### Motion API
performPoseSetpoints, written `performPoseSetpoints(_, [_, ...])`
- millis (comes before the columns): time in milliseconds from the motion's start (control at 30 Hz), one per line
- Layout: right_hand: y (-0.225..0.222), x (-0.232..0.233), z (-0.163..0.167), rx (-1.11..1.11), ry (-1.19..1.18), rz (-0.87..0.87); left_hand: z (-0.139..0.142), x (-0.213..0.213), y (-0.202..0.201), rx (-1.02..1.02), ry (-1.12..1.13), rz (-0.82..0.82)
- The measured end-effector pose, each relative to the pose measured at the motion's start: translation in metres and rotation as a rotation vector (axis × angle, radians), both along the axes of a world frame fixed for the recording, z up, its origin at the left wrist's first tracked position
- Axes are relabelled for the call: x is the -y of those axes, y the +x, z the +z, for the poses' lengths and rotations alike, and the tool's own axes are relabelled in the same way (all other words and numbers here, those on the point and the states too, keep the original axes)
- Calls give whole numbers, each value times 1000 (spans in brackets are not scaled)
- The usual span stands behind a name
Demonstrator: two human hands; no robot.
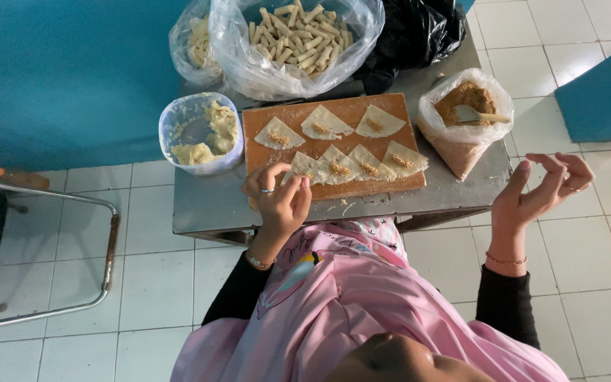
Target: The person places triangular dough wrappers on a cutting board, spoons filling from a plastic container onto each wrapper, and folds the wrappers over the filling into sealed triangles, setting finished ones aside. Later the person takes a ball of dough, flattens it into a round on the board, and cuts the rounds with a knife.
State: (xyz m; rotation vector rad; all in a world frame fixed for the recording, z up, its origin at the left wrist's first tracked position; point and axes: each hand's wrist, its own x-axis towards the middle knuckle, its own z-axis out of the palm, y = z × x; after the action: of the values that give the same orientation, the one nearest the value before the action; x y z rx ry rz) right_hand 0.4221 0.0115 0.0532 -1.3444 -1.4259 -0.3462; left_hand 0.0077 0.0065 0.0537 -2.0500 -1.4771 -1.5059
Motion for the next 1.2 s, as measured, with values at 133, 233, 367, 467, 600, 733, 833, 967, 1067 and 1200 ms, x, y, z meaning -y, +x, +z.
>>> performPoseSetpoints(133, [-26,-1,-8,-45,-43,89,-5,1,-2,-31,11,-12])
performPoseSetpoints(233, [-57,-2,-13,-23,-114,154,-10,3,-8,-65,10,-20])
performPoseSetpoints(367, [-102,1,-9,33,-189,304,-17,10,-20,-125,-11,-29])
performPoseSetpoints(467, [-133,5,2,156,-234,415,-21,14,-26,-139,-44,-9])
performPoseSetpoints(600, [-170,4,20,302,-283,444,-20,20,-31,-149,-85,61])
performPoseSetpoints(733, [-191,-8,39,355,-355,439,-12,24,-29,-179,-161,272])
performPoseSetpoints(833, [-216,-20,43,434,-418,402,-6,18,-24,-181,-199,303])
performPoseSetpoints(967, [-237,-32,40,539,-445,338,-3,13,-19,-204,-227,309])
performPoseSetpoints(1067, [-244,-34,38,557,-504,308,-4,10,-17,-175,-247,295])
performPoseSetpoints(1200, [-244,-34,38,493,-585,354,-9,5,-13,-110,-247,269])
